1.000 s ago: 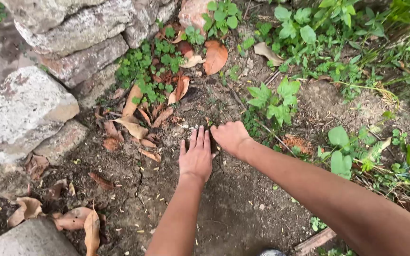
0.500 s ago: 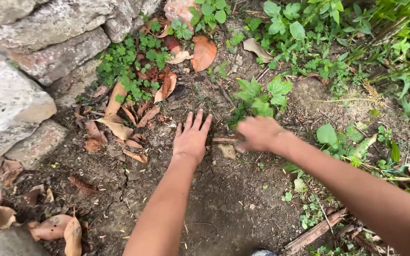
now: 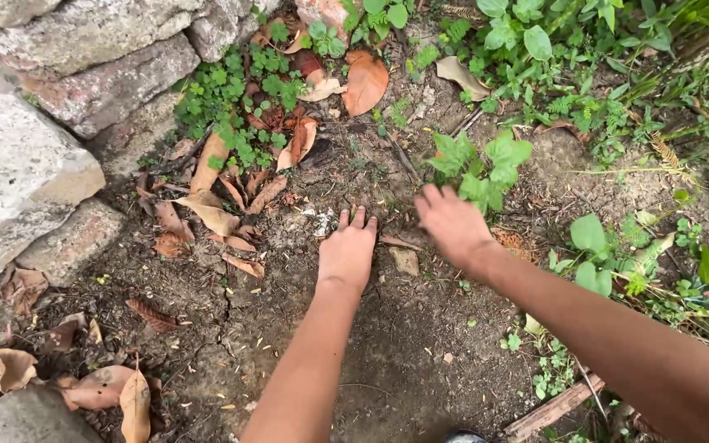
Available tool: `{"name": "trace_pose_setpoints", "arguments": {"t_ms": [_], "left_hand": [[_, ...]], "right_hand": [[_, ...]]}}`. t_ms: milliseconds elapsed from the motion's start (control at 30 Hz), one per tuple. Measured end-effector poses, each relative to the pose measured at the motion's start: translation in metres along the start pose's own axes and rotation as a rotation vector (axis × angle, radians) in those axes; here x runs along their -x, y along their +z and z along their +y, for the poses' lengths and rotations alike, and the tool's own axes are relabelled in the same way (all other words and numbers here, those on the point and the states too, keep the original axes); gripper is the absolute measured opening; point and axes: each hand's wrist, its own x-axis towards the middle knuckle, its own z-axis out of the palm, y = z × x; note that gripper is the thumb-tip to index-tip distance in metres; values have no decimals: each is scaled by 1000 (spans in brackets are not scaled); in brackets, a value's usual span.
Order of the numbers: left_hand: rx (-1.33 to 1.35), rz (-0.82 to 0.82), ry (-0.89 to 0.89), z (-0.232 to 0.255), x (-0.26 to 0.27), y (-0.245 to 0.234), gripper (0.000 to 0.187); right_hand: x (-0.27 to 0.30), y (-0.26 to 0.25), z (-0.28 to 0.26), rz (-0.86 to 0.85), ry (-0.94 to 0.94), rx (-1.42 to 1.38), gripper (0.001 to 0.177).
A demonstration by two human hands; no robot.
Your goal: Clearing leaves, dirt, and debris from a garden bed area next to a stone wall.
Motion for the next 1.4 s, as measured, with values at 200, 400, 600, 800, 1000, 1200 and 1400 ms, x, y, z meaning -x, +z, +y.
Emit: {"name": "trace_pose_setpoints", "arguments": {"t_ms": [200,400,600,800,1000,1200,1400], "left_hand": [[-37,15,-2,0,-4,10,49],[-41,76,-5,3,-10,12,32],[-43,-39,-15,-5,-9,2,20],[35,78,2,5,3,0,19],[-1,171,32,-1,-3,26,25],[27,40,-21,22,6,-13,48],[-151,43,353,24,-14,24,69]], "right_hand": [[-4,-19,12,84,70,-57,44],[-19,-13,-2,441,-109,124,58],[-36,6,30,133,137,52,65],[-24,11,40,-119,167,45,29],[21,21,116,-246,277,10,22],[71,30,182,-527,474,11,36],[13,-49,63,-123,23,-390,82]]}}
